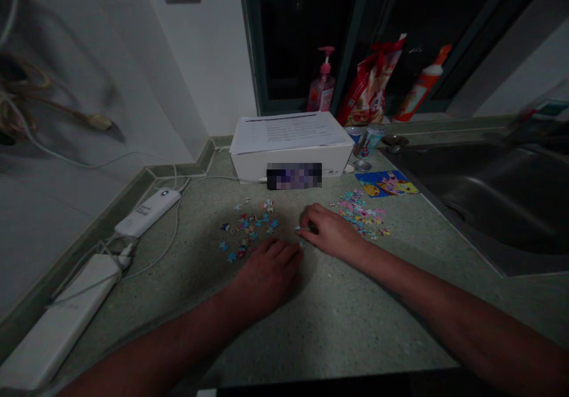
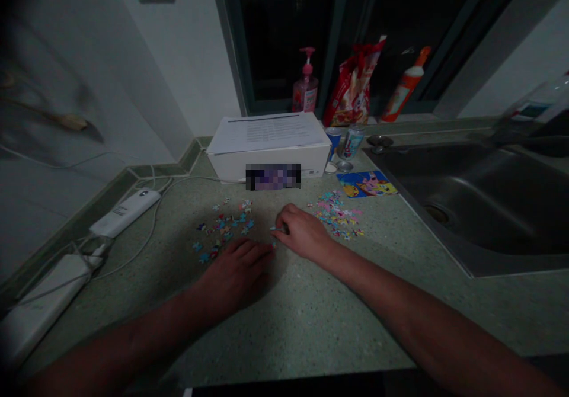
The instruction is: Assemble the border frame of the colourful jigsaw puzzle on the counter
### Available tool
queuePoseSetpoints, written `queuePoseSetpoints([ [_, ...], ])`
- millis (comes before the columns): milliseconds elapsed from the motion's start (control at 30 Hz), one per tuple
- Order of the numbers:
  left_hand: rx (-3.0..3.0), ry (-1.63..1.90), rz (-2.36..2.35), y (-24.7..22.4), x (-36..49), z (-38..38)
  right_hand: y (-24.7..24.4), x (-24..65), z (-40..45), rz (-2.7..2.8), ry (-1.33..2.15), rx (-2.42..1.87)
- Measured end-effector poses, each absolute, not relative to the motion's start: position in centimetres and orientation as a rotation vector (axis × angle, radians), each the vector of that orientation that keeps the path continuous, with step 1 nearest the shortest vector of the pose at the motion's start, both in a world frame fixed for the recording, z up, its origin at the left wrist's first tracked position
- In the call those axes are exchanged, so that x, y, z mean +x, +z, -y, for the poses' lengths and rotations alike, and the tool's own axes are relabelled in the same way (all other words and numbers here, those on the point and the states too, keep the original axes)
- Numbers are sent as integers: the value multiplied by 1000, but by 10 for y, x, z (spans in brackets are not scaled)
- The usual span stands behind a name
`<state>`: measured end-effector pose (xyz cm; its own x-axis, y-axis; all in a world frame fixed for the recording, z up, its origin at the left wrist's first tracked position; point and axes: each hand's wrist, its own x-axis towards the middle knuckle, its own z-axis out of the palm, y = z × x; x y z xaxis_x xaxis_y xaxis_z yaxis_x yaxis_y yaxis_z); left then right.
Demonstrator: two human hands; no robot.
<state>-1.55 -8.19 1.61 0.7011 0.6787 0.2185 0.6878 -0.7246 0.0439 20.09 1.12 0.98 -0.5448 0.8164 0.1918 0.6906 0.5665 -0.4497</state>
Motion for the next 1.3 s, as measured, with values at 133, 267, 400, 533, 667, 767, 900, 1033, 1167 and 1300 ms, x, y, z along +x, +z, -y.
queuePoseSetpoints([
  [133, -2861, -380, 1125, 16, -17, 82, 10, 204, -13, 2420, 465, -1139],
  [267, -2841, -388, 1156, 16, -18, 81, 9, 211, -17, 2464, 502, -900],
  [400, -2839, -360, 1182, 16, -18, 82, 8, 215, -20, 2512, 472, -833],
  [533, -2860, -325, 1194, 17, -17, 82, 7, 215, -21, 2499, 489, -836],
  [667, -2862, -337, 1208, 18, -17, 81, 5, 215, -23, 2491, 489, -833],
  [767, -2861, -346, 1203, 18, -17, 81, 4, 215, -23, 2494, 471, -809],
  [900, -2860, -372, 1187, 17, -17, 81, 5, 215, -23, 2527, 426, -767],
  [1033, -2858, -366, 1192, 17, -17, 81, 7, 214, -22, 2556, 407, -739],
  [1167, -2858, -361, 1183, 18, -17, 81, 8, 214, -23, 2562, 412, -710],
  [1300, -2849, -362, 1181, 17, -18, 80, 10, 214, -23, 2562, 450, -708],
])
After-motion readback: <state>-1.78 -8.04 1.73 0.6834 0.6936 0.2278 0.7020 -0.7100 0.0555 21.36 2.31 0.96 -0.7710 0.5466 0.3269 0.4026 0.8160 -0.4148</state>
